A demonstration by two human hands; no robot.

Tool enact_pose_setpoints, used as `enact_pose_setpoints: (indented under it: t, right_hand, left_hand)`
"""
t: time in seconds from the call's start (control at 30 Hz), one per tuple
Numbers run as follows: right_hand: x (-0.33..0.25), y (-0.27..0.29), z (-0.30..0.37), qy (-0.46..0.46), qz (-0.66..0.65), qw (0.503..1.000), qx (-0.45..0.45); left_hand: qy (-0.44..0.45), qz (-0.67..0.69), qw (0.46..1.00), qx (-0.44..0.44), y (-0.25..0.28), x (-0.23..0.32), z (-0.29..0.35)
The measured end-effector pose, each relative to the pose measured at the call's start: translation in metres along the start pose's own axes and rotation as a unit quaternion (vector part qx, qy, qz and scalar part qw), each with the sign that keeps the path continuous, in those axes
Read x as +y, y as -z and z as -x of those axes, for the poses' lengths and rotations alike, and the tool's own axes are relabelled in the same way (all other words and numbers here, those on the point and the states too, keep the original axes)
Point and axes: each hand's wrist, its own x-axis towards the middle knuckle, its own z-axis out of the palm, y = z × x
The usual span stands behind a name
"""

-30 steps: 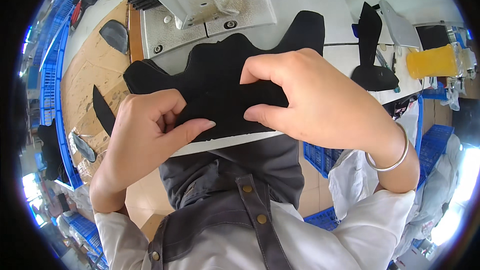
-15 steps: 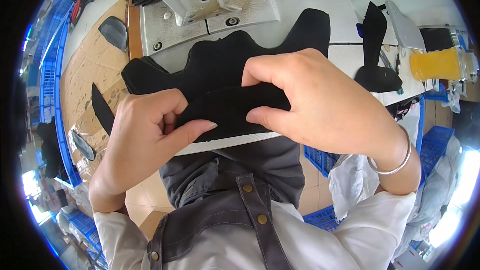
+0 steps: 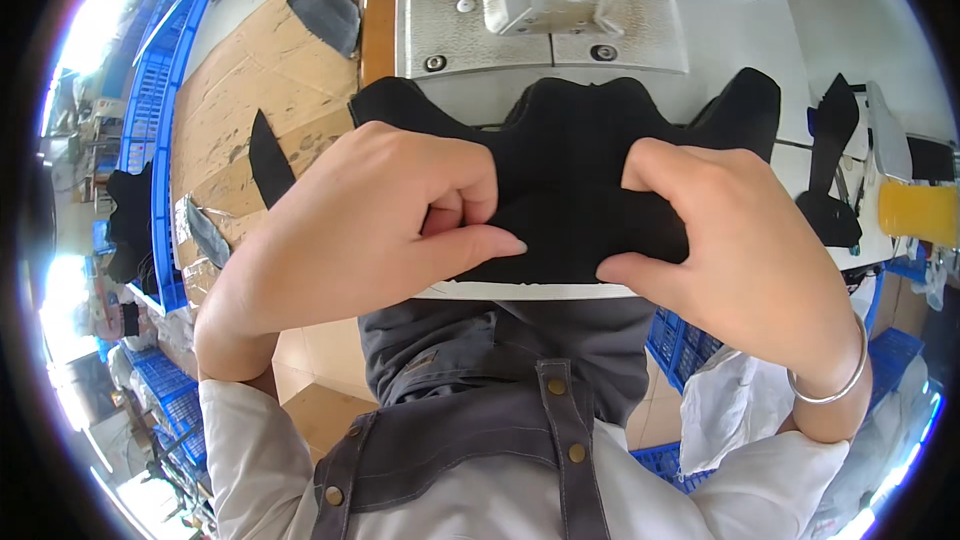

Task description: Organizes and stacks black leather shoe components at a manufacturing station.

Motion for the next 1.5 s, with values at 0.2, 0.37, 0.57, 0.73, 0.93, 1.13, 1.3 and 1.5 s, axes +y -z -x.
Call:
enact_pose_setpoints:
  t: [0.2,0.37,0.57,0.73,0.93,1.13,1.3,1.5]
  right_hand:
    - [0.001,-0.002,0.001,0.025,0.026,0.999,0.019]
    - [0.0,0.006,0.011,0.014,0.19,0.978,0.085]
    - [0.032,0.033,0.018,-0.055,-0.104,0.992,-0.042]
    - [0.04,0.034,0.022,-0.057,-0.116,0.99,-0.048]
    - [0.036,0.038,0.02,-0.09,-0.094,0.988,-0.085]
    - [0.034,0.024,0.032,0.004,0.145,0.987,0.065]
    - [0.016,0.017,0.036,0.005,0.216,0.966,0.142]
    - [0.035,-0.014,0.041,0.21,0.272,0.934,0.099]
  left_hand:
    - [-0.003,-0.03,1.0,-0.008,0.0,0.001,0.001]
    - [-0.044,-0.225,0.959,0.167,-0.022,0.032,0.016]
    - [-0.168,-0.166,0.969,0.074,-0.054,0.024,0.022]
    - [-0.162,-0.189,0.967,0.053,-0.059,0.028,0.025]
    - [-0.179,-0.235,0.952,0.082,-0.067,0.023,0.025]
    - [-0.198,-0.238,0.946,0.096,-0.063,0.025,0.021]
    - [-0.134,-0.243,0.956,0.095,-0.062,0.026,0.015]
    - [-0.109,-0.352,0.921,0.127,-0.063,0.025,0.023]
